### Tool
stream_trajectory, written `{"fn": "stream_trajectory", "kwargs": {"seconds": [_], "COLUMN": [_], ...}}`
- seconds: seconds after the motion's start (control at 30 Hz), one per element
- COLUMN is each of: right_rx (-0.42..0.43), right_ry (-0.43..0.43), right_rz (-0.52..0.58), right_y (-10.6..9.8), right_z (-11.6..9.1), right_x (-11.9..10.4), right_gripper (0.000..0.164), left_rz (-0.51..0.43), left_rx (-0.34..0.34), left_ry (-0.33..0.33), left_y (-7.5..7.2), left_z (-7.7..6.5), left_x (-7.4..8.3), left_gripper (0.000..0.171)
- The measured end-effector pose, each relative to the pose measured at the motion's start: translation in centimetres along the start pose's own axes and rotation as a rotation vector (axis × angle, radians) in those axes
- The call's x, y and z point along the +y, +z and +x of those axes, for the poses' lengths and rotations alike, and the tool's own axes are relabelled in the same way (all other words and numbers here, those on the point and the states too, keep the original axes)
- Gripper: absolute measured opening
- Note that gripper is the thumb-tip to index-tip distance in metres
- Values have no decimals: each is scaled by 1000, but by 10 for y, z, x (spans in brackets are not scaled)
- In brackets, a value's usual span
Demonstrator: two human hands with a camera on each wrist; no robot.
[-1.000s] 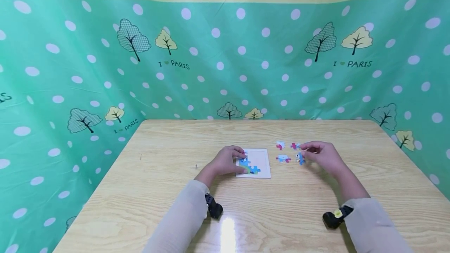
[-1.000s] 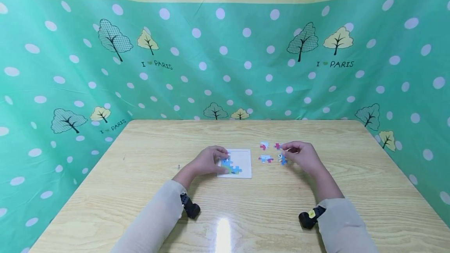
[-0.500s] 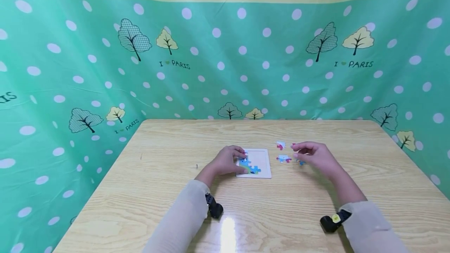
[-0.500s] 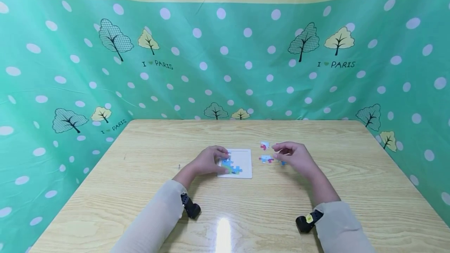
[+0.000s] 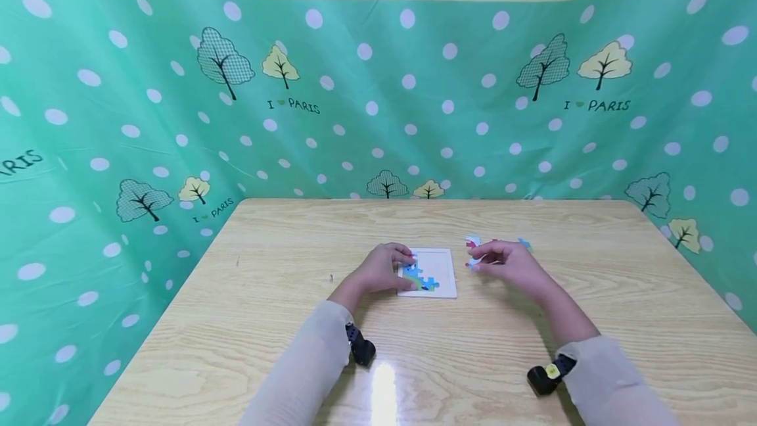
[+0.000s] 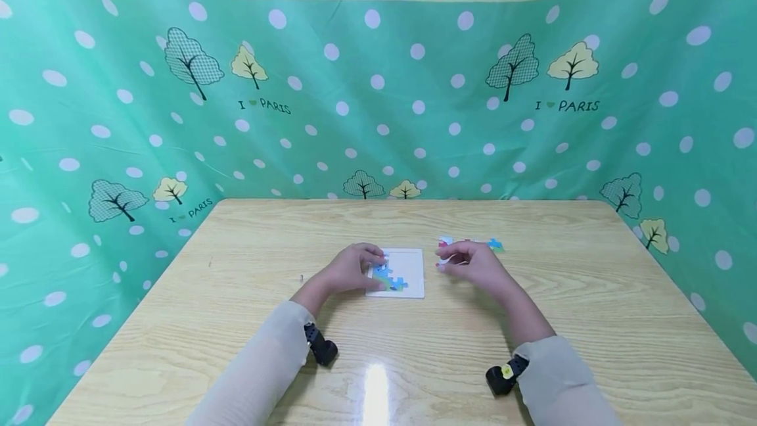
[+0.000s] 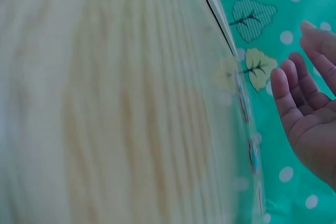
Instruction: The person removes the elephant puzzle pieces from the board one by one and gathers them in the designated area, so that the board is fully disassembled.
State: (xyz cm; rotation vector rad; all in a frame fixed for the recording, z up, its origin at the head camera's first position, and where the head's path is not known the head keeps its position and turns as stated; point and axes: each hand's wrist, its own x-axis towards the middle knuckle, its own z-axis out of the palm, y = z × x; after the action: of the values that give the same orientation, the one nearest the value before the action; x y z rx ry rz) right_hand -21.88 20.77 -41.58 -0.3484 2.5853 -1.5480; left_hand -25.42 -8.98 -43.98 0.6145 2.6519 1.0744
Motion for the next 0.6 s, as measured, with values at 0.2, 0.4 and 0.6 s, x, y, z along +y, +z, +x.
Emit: {"fn": "stream_trajectory", "kwargs": {"seconds": [0.2, 0.4, 0.6], "right_rx": [-49, -91, -134], "right_ry": [-15, -33, -2], "right_rz": [-5, -35, -90], "right_y": [11, 20, 29], "right_z": [7, 13, 18], "right_x": [-7, -18, -24], "right_gripper": [31, 28, 27], "left_rz": [-4, -10, -10], "left_rx": [1, -5, -8], "left_ry": [-2, -12, -13], "left_y": [0, -1, -1], "left_z": [1, 2, 2], "left_x": [-1, -1, 0], "left_gripper": [51, 52, 51]}}
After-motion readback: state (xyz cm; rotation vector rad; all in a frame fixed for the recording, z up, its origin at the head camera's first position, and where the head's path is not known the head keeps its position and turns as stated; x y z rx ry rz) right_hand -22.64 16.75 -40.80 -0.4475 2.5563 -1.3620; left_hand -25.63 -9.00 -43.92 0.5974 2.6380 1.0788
